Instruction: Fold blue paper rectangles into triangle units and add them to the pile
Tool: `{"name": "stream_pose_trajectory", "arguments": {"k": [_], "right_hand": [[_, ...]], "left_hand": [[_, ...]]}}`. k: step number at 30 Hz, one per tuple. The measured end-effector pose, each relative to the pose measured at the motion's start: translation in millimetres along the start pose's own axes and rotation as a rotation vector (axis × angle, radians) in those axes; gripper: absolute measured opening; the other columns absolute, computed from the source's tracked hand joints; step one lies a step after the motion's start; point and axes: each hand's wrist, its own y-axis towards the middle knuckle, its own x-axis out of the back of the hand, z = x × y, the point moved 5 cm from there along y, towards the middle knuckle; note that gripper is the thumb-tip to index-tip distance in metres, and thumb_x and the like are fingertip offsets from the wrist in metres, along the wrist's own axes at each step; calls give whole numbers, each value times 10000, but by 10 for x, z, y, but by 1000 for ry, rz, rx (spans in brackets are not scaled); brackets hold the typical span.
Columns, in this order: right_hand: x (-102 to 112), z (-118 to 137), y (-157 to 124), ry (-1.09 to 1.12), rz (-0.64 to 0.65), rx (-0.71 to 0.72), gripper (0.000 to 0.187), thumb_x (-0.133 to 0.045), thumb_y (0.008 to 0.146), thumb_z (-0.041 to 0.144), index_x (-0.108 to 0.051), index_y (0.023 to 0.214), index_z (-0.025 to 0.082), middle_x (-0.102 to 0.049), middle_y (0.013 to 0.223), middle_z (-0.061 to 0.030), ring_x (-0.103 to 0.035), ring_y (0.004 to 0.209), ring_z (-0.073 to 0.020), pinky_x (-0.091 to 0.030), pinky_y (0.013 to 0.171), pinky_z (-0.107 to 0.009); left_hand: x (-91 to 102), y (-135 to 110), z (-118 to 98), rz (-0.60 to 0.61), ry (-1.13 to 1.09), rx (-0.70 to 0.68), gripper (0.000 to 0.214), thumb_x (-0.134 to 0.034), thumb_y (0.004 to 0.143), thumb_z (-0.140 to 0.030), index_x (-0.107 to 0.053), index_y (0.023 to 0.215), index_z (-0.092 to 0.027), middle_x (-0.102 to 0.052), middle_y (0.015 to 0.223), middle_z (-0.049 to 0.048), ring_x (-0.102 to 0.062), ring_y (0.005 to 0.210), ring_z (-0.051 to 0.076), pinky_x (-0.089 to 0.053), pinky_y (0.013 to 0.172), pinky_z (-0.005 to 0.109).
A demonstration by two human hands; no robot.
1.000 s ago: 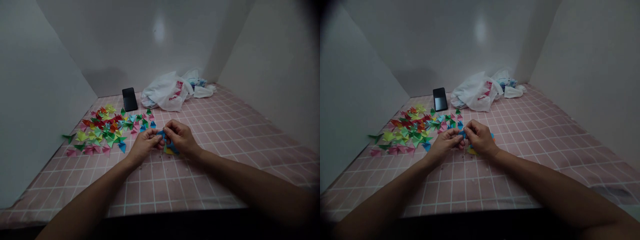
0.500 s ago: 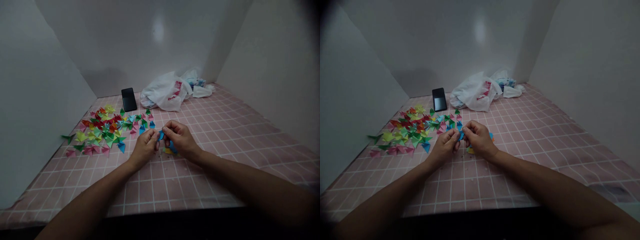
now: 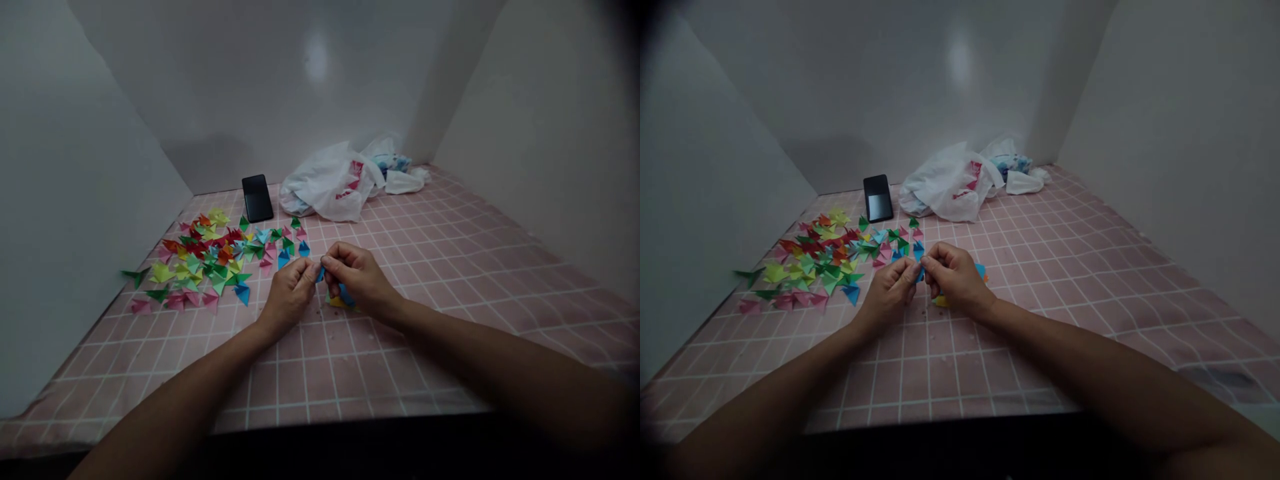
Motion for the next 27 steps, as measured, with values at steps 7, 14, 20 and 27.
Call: {"name": "stream_pose_trajectory", "arguments": {"k": [7, 14, 20, 27], "right_hand": [[54, 5, 14, -10, -74, 5, 295, -691, 818, 401, -522, 693, 193, -561, 545, 66, -493, 391, -61, -411, 399, -196], [104, 13, 34, -21, -117, 1, 283, -685, 818, 399, -528, 707, 191, -574, 556, 59, -501, 406, -64, -409, 412, -199], [124, 18, 47, 22, -133, 11, 290, -702, 807, 400, -527, 705, 192, -581, 563, 58, -496, 397, -60, -417, 404, -199], [220, 5, 104, 76, -191, 27, 314, -731, 776, 419, -528, 698, 192, -591, 550, 59, -520, 382, -71, -429, 392, -204]], "left_hand": [[-14, 1, 5, 14, -19, 33, 401, -575, 936, -489, -499, 668, -200, -480, 493, -57, -407, 438, 88, -316, 471, 233], [-6, 10, 4, 14, -62, 71, 367, -597, 910, -494, -519, 702, -202, -508, 501, -61, -427, 413, 86, -330, 444, 225], [37, 16, 9, -21, -2, 54, 420, -580, 916, -535, -528, 667, -201, -455, 473, -64, -393, 410, 90, -299, 433, 234], [54, 28, -17, 8, 10, 39, 355, -522, 954, -478, -536, 732, -202, -479, 490, -63, -414, 424, 96, -329, 460, 229]]}}
